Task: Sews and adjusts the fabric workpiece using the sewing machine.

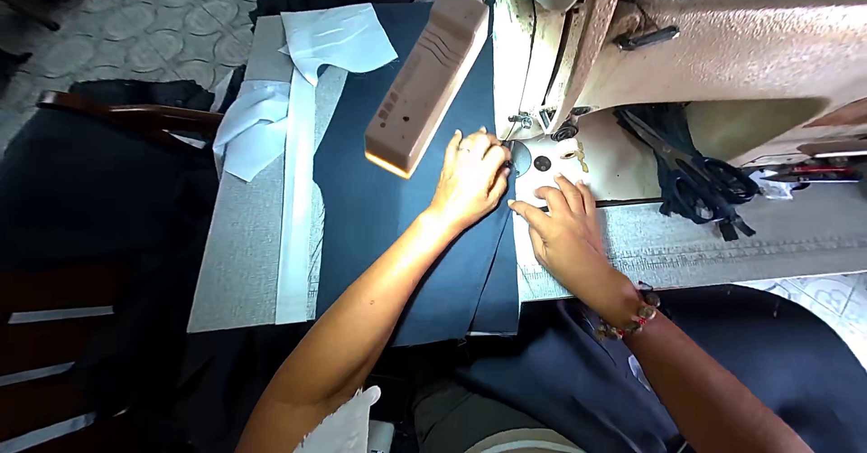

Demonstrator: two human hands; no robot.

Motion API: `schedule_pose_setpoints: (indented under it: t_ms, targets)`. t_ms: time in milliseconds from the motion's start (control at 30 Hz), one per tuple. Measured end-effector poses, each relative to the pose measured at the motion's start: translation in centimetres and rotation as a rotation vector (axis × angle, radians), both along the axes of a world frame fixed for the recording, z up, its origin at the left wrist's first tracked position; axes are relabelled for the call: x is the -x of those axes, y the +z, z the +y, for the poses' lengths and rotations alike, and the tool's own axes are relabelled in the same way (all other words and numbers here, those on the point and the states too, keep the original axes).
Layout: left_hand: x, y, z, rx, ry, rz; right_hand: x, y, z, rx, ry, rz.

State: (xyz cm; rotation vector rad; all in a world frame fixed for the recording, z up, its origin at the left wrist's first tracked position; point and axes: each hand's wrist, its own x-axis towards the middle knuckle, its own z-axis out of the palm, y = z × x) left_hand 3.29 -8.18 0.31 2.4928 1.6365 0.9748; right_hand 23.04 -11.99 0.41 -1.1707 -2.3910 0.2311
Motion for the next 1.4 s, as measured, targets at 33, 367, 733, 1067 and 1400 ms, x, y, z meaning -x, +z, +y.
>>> schedule_pose_setpoints:
  t_ms: [33, 367, 733, 1067, 1400]
  targets:
    - [0.1, 0.3, -0.1, -0.102, 0.034, -0.031, 0.1, 0.1, 0.5, 0.001, 0.003, -0.010]
    - [-0.5, 0.7, -4.3, 0.287, 0.135, 0.027, 1.0, 1.4, 2.9, 0.041, -0.014, -0.041]
    - [0.5, 0.1, -0.9, 0.247, 0.135, 0.002, -0.6, -0.8, -1.4, 0.060, 0.041, 0.176]
    - [-0.5, 2.2, -7.6, 0.331, 0.134, 0.144, -3.1, -1.6, -5.0, -0.007, 0.151, 0.141]
    - [0.1, 1.4, -4.2, 0.466, 0.160, 0.099, -3.0, -1.9, -5.1, -0.021, 0.138, 0.153]
